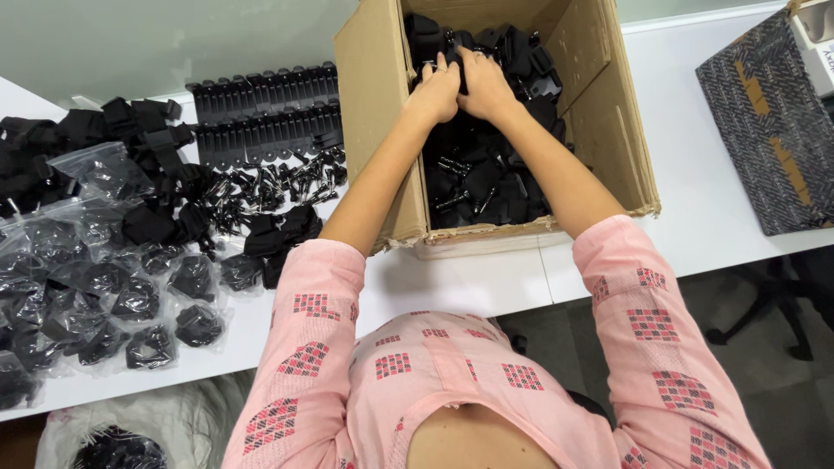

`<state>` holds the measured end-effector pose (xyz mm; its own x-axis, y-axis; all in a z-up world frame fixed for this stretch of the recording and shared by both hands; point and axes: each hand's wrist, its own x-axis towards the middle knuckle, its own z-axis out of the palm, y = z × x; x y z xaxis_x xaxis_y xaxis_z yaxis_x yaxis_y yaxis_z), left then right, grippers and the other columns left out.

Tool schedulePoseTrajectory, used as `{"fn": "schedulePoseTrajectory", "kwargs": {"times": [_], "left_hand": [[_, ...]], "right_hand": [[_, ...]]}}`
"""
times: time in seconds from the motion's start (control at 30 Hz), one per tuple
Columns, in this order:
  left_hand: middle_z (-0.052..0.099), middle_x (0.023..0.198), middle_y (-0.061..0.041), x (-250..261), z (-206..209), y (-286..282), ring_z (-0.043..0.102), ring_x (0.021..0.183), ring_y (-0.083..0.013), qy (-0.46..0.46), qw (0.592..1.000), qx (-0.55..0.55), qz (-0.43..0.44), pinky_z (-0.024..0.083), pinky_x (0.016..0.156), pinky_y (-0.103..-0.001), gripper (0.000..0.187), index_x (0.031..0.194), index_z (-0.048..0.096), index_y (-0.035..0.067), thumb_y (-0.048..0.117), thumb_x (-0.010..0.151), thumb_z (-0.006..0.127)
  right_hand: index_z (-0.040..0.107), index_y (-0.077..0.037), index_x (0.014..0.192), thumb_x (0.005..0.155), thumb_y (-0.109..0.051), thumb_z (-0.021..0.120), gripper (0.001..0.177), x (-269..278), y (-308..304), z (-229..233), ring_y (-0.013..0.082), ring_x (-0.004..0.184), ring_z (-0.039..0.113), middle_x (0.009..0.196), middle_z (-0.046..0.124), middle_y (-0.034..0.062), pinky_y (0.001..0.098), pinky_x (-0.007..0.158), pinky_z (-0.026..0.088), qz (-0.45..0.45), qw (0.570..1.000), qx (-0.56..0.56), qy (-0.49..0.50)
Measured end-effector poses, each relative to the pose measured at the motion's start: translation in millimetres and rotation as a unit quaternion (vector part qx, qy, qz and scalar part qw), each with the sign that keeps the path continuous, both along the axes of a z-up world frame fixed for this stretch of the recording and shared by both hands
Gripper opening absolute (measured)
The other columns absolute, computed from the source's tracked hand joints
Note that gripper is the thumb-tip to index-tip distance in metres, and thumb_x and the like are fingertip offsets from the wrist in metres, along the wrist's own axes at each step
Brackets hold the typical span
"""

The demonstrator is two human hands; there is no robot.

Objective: The person picks up black plastic components from a large cardboard box and places them onto a white work surface, occasionally sorting them into groups or small plastic bags.

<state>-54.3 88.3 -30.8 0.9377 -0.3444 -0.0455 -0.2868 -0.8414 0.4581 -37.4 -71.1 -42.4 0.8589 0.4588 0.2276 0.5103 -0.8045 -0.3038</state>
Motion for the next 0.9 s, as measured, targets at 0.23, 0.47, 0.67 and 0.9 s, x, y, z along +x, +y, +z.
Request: {"fn": "schedulePoseTrajectory", "kwargs": {"times": [0.23,0.47,0.67,0.9], "left_hand": [[0.016,0.162,-0.036,1.2,1.2,-0.9,0.029,0.144,-0.0563,0.004,1.000,-0.012,0.018,0.038,0.115,-0.056,0.081,0.150,0.028,-0.004,0.004,0.084,0.074],[0.014,0.162,-0.034,4.2,-3.8,-2.4,0.024,0.147,-0.0539,-0.033,0.999,-0.033,0.028,0.035,0.115,-0.057,0.092,0.154,0.021,-0.003,0.000,0.078,0.074],[0.014,0.163,-0.036,-0.5,8.6,0.2,0.029,0.143,-0.0537,-0.171,0.974,-0.149,0.027,0.038,0.116,-0.052,0.087,0.153,0.028,-0.003,-0.014,0.073,0.061],[0.054,0.135,-0.027,4.3,14.1,3.0,0.046,0.135,-0.0454,-0.280,0.919,-0.262,0.085,0.041,0.117,-0.047,0.067,0.147,0.038,-0.006,-0.014,0.083,0.052]], "right_hand": [[0.041,0.010,0.144,0.081,-0.020,0.082,0.081,5.2,3.5,-22.6,0.0481,0.123,0.053,0.133,0.054,0.0323,0.0535,0.110,0.040,0.033,0.994,-0.002,-0.100],[0.044,0.012,0.137,0.077,-0.019,0.081,0.077,5.6,6.9,-19.1,0.0466,0.114,0.057,0.123,0.058,0.0291,0.0517,0.110,0.044,0.049,0.986,-0.041,-0.154],[0.046,0.008,0.134,0.086,-0.015,0.076,0.061,10.5,2.6,-18.8,0.0447,0.107,0.063,0.116,0.064,0.0284,0.0497,0.093,0.054,-0.004,0.998,-0.051,-0.043],[0.048,0.003,0.138,0.091,-0.026,0.083,0.065,40.3,-27.9,-17.7,0.0469,0.110,0.063,0.118,0.066,0.0298,0.0497,0.092,0.052,-0.041,0.995,0.087,0.013]]}}
